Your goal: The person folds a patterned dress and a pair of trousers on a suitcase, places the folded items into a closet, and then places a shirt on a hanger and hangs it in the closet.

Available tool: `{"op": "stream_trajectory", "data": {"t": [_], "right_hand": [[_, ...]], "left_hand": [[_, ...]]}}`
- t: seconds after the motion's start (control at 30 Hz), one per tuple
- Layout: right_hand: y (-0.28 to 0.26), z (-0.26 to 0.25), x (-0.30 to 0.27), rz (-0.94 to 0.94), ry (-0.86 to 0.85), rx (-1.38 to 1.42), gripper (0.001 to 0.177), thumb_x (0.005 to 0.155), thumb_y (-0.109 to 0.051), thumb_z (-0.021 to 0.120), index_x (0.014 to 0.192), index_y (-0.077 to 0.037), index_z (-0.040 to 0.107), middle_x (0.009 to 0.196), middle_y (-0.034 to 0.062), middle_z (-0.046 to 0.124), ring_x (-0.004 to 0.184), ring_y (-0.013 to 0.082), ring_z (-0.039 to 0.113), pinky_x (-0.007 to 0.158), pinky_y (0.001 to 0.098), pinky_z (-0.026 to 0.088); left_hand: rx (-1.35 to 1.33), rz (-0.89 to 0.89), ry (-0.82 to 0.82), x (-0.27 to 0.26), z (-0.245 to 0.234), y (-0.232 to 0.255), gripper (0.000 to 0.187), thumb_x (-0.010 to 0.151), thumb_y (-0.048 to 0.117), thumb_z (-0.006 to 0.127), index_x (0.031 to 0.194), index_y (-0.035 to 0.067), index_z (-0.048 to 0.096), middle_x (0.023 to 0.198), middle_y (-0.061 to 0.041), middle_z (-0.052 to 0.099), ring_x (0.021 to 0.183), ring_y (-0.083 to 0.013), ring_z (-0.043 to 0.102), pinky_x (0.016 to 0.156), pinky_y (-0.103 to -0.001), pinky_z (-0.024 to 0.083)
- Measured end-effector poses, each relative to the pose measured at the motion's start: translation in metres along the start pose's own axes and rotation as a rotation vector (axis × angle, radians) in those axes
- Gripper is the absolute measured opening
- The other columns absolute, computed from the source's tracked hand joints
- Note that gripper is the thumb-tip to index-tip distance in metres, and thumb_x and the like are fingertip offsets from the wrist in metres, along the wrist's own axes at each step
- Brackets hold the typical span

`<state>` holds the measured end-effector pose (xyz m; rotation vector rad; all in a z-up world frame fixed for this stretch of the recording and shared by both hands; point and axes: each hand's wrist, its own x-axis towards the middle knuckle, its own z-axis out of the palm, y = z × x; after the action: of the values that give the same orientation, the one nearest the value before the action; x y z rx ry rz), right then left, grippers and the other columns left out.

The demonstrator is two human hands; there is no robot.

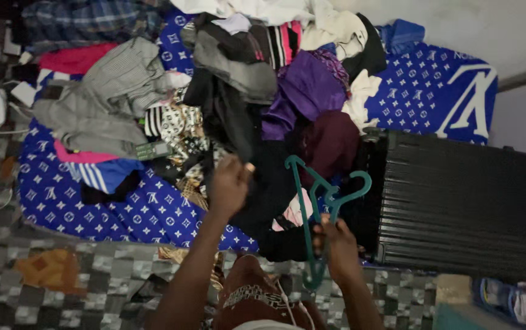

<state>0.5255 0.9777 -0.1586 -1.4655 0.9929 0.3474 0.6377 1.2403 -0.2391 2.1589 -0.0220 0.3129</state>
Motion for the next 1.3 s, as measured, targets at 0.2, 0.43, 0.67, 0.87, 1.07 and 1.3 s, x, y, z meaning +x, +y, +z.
{"op": "stream_trajectory", "data": {"t": [0.2, 0.43, 0.67, 0.87, 1.07, 1.3], "right_hand": [[0.015, 0.025, 0.036, -0.059, -0.231, 0.236, 0.031, 0.097, -0.028, 0.057, 0.121, -0.009, 0.059, 0.109, 0.0021, 0.071, 0.097, 0.0186, 0.073, 0.083, 0.0367, 0.059], [0.025, -0.002, 0.052, 0.008, -0.483, 0.457, 0.023, 0.100, -0.011, 0.066, 0.120, 0.000, 0.061, 0.107, 0.0119, 0.070, 0.093, 0.0290, 0.070, 0.081, 0.0483, 0.059], [-0.115, 0.019, -0.004, -0.472, -0.642, 0.376, 0.067, 0.081, -0.005, 0.074, 0.143, -0.006, 0.049, 0.134, 0.0066, 0.064, 0.121, 0.0214, 0.063, 0.106, 0.0379, 0.049], [-0.202, -0.032, 0.033, -0.673, -0.421, 0.211, 0.037, 0.095, -0.020, 0.076, 0.123, -0.002, 0.060, 0.107, 0.0058, 0.068, 0.089, 0.0145, 0.068, 0.079, 0.0296, 0.056], [-0.156, -0.157, 0.120, -0.696, 0.198, -0.193, 0.033, 0.089, -0.028, 0.078, 0.104, -0.011, 0.054, 0.079, -0.0009, 0.058, 0.065, 0.0099, 0.056, 0.056, 0.0299, 0.048], [-0.074, -0.259, 0.254, -1.145, 0.479, -0.840, 0.032, 0.101, -0.028, 0.074, 0.110, -0.001, 0.060, 0.107, 0.0193, 0.056, 0.101, 0.0365, 0.055, 0.087, 0.0524, 0.045]], "left_hand": [[-0.439, -0.077, -0.450, -0.068, -0.009, 0.093, 0.022, 0.094, 0.019, 0.067, 0.102, -0.001, 0.068, 0.104, -0.020, 0.064, 0.095, -0.0376, 0.066, 0.081, -0.045, 0.053], [-0.507, 0.194, -0.743, -0.110, -0.025, 0.119, 0.025, 0.093, 0.020, 0.075, 0.095, -0.003, 0.068, 0.113, -0.017, 0.066, 0.106, -0.0360, 0.065, 0.090, -0.044, 0.053], [-0.932, 0.253, -0.489, -0.063, -0.027, 0.132, 0.030, 0.090, 0.018, 0.070, 0.111, -0.002, 0.063, 0.127, -0.019, 0.060, 0.115, -0.0326, 0.060, 0.096, -0.042, 0.051], [-0.090, 0.255, 0.237, 0.008, -0.019, 0.125, 0.027, 0.094, 0.008, 0.066, 0.119, -0.001, 0.066, 0.115, -0.020, 0.069, 0.107, -0.0387, 0.067, 0.096, -0.045, 0.052], [0.228, 0.038, 0.359, 0.022, 0.067, 0.113, 0.035, 0.085, 0.010, 0.074, 0.117, -0.003, 0.066, 0.116, -0.025, 0.066, 0.111, -0.0419, 0.060, 0.096, -0.050, 0.050], [0.109, -0.251, -0.443, 0.005, 0.290, 0.026, 0.053, 0.086, 0.041, 0.079, 0.119, 0.001, 0.070, 0.123, -0.023, 0.068, 0.117, -0.0407, 0.064, 0.101, -0.047, 0.050]]}}
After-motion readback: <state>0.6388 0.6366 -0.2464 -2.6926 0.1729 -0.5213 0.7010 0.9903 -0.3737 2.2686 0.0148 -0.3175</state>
